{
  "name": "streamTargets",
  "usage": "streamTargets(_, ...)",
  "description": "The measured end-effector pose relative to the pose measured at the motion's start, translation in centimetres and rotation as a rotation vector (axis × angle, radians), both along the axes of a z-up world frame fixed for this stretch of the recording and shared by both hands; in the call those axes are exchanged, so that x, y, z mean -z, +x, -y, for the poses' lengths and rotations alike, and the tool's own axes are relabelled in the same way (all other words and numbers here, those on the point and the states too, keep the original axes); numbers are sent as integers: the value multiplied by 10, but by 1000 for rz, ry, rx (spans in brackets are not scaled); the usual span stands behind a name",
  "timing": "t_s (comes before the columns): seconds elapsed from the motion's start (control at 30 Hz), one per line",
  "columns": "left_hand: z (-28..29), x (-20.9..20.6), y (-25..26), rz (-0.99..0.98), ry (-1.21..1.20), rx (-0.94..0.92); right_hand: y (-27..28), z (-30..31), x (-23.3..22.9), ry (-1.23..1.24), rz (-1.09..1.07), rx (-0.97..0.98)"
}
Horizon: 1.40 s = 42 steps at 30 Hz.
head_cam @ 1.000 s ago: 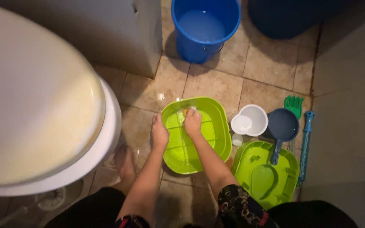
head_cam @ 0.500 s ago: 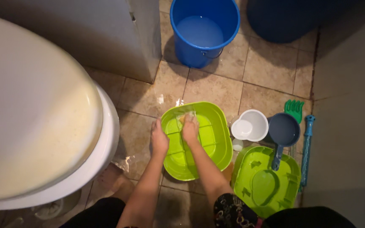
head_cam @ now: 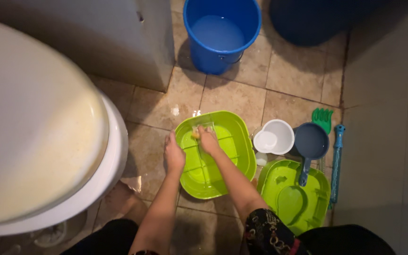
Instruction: The person scrubs a green plastic container and its lid with a sponge, rinsing them with water from a blue bucket. They then scrub a small white bowl and a blue scoop, rinsing each item before placing them aside.
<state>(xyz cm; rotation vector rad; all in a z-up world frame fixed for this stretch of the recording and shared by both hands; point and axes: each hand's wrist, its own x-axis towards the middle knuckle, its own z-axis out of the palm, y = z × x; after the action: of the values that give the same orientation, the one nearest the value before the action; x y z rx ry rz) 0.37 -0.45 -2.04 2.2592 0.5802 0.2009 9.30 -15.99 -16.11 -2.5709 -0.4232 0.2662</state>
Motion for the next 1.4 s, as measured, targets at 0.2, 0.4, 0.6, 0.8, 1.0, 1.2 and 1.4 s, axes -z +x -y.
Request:
streamTargets(0.2,6,-17,1,-113,-38,-28,-13,18,0,-177,132,-3)
streamTargets(0.4,4,-24,0,-101,-2,-17,-28,6,0,-436,297,-77)
streamTargets(0.6,4,-22,1,-55,-16,-31,-25,5,-9,-392,236,-199)
streamTargets(0.8,10,-19,1,-54,0,-44,-15,7,-33,-336,122,-50)
streamTargets(1.0,5,12,0,61,-11,-25,-30,-9,-50,294,166,31)
streamTargets(1.2,1,24,8,70,-14,-6,-35,-56,-22,-105,244,-98)
streamTargets(1.4,1,16,1,48,-31,-14,-36,-48,-10,-55,135,-316)
